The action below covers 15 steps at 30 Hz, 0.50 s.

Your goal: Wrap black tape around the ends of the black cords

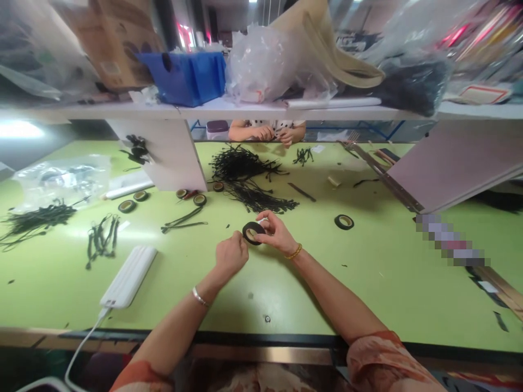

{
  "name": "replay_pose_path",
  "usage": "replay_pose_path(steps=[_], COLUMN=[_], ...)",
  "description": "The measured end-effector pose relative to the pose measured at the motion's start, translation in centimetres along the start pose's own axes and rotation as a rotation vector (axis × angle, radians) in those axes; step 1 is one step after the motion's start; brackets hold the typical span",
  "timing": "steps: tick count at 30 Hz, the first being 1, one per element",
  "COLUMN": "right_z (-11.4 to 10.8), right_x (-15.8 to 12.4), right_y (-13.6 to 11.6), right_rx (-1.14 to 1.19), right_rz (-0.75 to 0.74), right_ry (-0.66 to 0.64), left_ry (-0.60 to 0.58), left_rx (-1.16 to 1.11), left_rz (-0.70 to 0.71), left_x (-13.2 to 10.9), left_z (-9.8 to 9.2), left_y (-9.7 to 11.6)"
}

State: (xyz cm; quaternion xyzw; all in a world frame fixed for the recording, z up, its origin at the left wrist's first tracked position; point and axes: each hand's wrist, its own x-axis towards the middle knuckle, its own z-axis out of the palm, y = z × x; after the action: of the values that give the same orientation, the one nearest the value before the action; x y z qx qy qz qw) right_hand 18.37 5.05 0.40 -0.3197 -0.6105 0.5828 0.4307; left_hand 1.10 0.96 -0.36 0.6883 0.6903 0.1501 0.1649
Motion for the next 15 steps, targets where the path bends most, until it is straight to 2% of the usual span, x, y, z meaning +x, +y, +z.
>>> replay_pose_path(steps=[2, 4, 6, 8, 10, 12, 15], right_z=[0.2, 0.3, 0.5, 0.7, 1.0, 1.3, 1.4], right_x=[-0.2, -0.3, -0.4, -0.4, -0.5, -0.6, -0.6], right_y=[-0.1, -0.2, -0.3, -0.3, -0.1, 0.2, 0.8], right_rx=[-0.086, -0.226, -0.412, -0.598, -0.74, -0.833, -0.908], right_rz=[-0.067, -0.143, -0.228, -0.311, -0.369, -0.395, -0.382], right_ry=[-0.004, 0.001, 0.018, 0.023, 0.009, -0.016, -0.003], left_ry=[0.031, 0.022, -0.036, -0.104, -0.145, -0.138, -0.028], left_rx=[-0.283, -0.68, -1.071, -1.305, -1.387, -1.39, -1.26], left_rz=[-0.066, -0.175, -0.306, -0.379, -0.378, -0.343, -0.221], left_x=[0.3, 0.6, 0.8, 1.1, 1.2, 1.3, 1.4], left_z=[0.2, 0.2, 0.0, -0.4, -0.8, -1.0, -0.8], left_y=[-0.2, -0.2, -0.1, 0.0, -0.2, -0.4, -1.1])
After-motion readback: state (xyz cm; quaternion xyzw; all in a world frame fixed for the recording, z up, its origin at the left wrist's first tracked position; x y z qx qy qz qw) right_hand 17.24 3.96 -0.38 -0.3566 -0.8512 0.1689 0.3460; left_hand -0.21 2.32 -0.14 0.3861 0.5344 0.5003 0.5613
